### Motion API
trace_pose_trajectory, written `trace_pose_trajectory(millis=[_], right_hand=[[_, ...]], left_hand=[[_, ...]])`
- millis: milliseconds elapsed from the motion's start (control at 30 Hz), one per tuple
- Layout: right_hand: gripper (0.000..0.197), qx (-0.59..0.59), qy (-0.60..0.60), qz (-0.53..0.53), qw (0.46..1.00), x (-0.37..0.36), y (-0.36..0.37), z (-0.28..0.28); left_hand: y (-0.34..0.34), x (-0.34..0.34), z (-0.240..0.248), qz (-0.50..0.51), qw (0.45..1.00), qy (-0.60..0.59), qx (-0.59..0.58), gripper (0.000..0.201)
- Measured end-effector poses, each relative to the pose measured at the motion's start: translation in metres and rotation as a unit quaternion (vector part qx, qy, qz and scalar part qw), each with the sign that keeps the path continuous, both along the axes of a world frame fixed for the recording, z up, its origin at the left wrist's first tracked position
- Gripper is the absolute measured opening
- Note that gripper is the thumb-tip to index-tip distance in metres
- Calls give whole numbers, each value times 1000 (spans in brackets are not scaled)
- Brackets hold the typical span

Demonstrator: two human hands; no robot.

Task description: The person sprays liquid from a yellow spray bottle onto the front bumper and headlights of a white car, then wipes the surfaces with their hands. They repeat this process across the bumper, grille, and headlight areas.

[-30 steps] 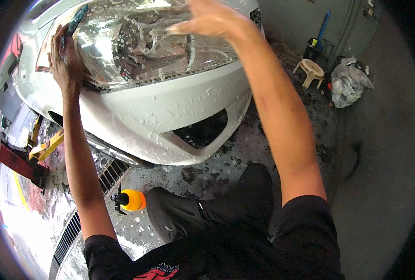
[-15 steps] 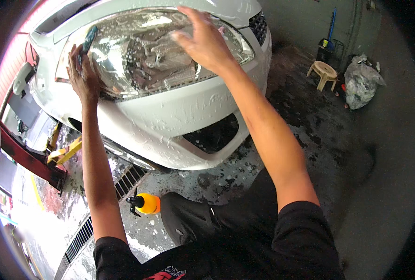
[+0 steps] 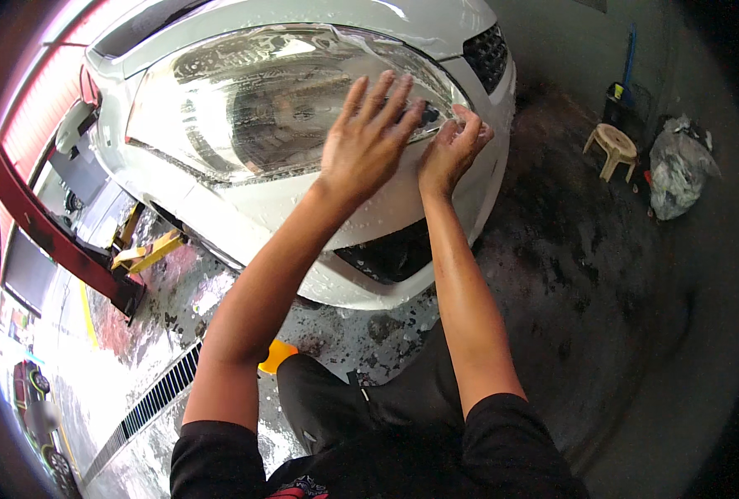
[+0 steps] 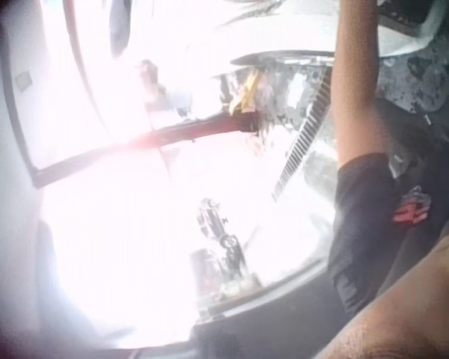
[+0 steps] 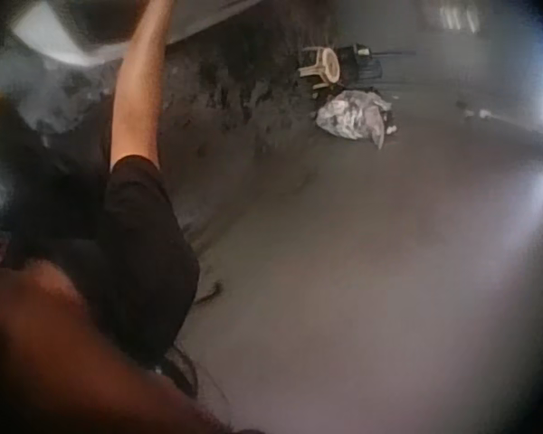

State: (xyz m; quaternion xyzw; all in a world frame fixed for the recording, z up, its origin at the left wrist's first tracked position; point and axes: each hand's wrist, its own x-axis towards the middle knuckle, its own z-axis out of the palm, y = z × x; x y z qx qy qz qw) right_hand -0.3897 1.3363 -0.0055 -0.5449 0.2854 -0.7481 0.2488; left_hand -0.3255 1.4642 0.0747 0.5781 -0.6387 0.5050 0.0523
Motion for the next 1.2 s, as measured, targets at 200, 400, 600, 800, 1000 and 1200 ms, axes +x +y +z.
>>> trace_pose_trajectory(millis=[200,400,600,800,1000,1200], right_hand=[[19,-165,39,-12,985,-9,5,13],[9,-146,-36,176,973,-13,1,39],[20,-45,-139,411,900,-44,26,62],[13,-50,-131,432,891,-48,44,63],[15,-26,-115,499,859,-49,55,48],[18,-38,-125,498,857,-45,64,46]], left_hand=[[96,96,52,-48,962,132,-235,35],[113,128,55,-24,949,128,-288,38],[115,129,54,-62,947,131,-286,33],[116,130,54,-48,948,155,-275,36],[117,129,54,-68,945,166,-275,35],[117,128,53,-53,944,166,-281,36]])
